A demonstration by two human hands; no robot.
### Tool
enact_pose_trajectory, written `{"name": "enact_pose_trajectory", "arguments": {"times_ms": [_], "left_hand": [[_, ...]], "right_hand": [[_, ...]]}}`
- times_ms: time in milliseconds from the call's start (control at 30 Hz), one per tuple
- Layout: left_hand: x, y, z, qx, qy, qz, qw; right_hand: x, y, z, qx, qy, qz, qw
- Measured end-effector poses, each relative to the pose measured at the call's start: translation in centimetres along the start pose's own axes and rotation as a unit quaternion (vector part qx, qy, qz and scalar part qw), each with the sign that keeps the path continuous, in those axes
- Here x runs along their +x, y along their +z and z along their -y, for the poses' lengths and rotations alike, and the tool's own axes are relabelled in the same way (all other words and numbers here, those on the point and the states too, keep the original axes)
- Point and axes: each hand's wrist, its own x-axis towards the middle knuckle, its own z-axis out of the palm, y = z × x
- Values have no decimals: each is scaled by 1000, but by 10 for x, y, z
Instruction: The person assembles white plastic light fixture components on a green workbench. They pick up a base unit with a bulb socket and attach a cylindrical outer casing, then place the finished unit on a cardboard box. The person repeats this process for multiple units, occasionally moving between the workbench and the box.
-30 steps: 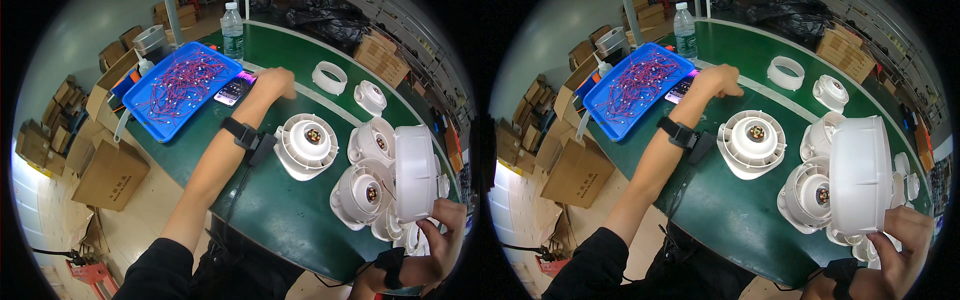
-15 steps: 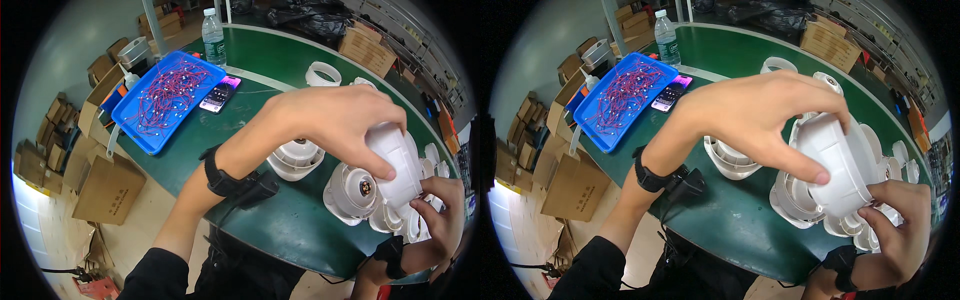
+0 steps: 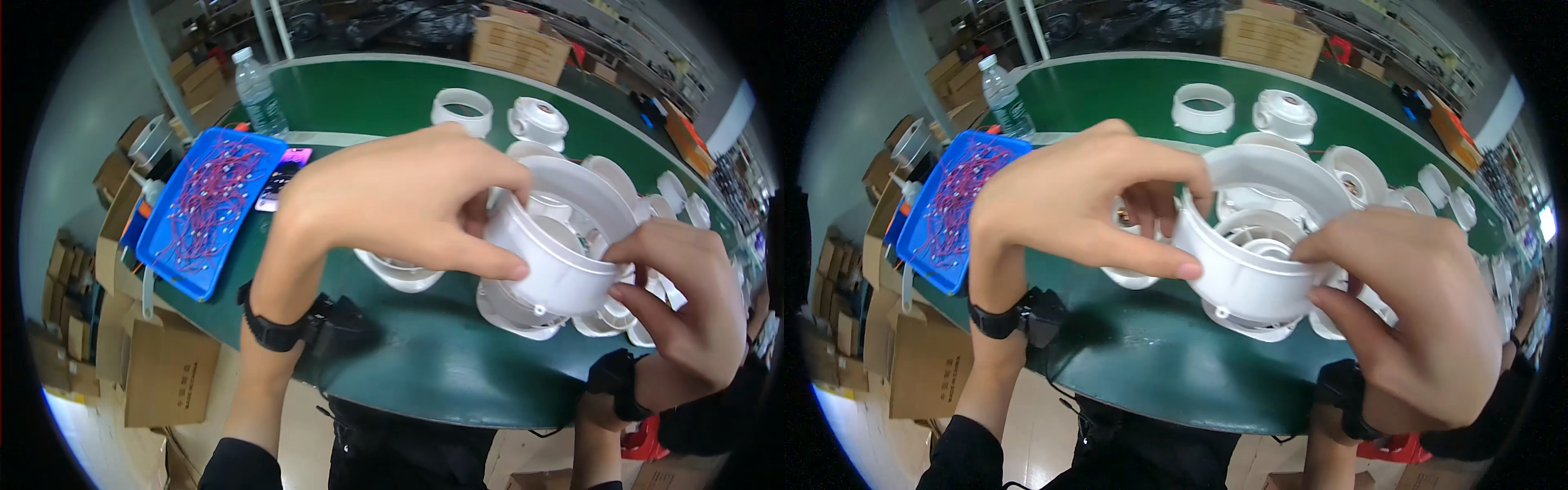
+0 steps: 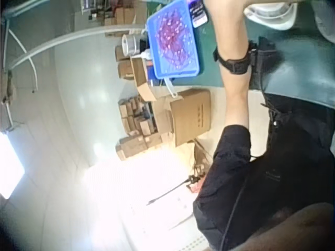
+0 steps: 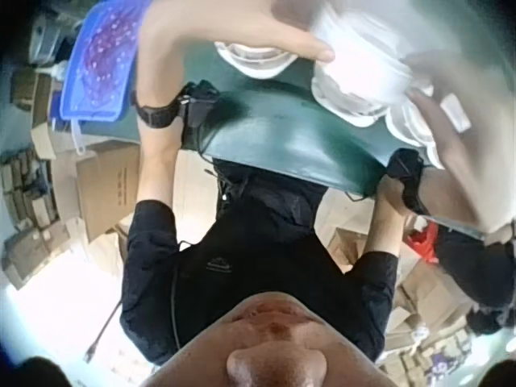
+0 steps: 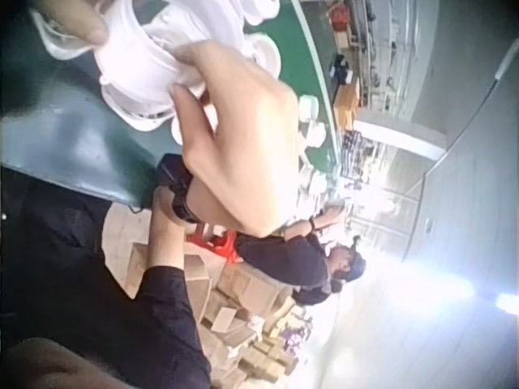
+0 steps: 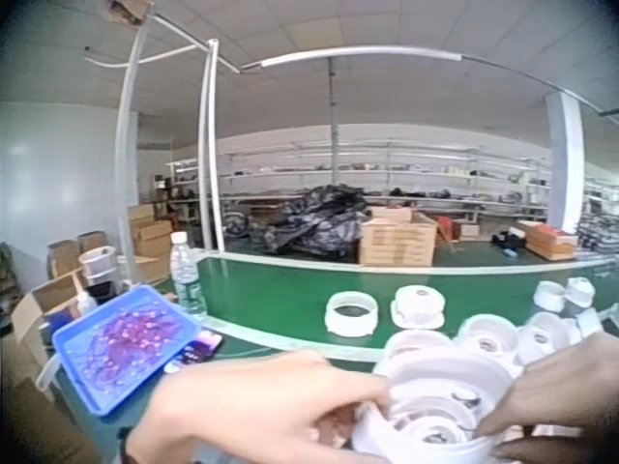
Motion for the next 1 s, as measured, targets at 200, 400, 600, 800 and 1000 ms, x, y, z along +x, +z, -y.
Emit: {"name": "enact_pose_trajectory", "arguments": {"times_ms": [200,400,600,800,1000], "left_hand": [[5,-2,-6,-20,-49,28,998],[6,2,-5,-13,-15,-4,1000],[8,2,-5,-12,-3,-24,1000],[6,2,-4,4,20,-45,999],[9,3,-2,0,31,-51,998]], "right_hand": [[4,-2,-11,24,-51,10,998],[0,-2,-7,-32,-37,7,999],[-1,4,-16,-25,-43,-6,999],[9,1,-7,-14,-8,3,1000],[0,3,1,-58,-1,-45,997]]}}
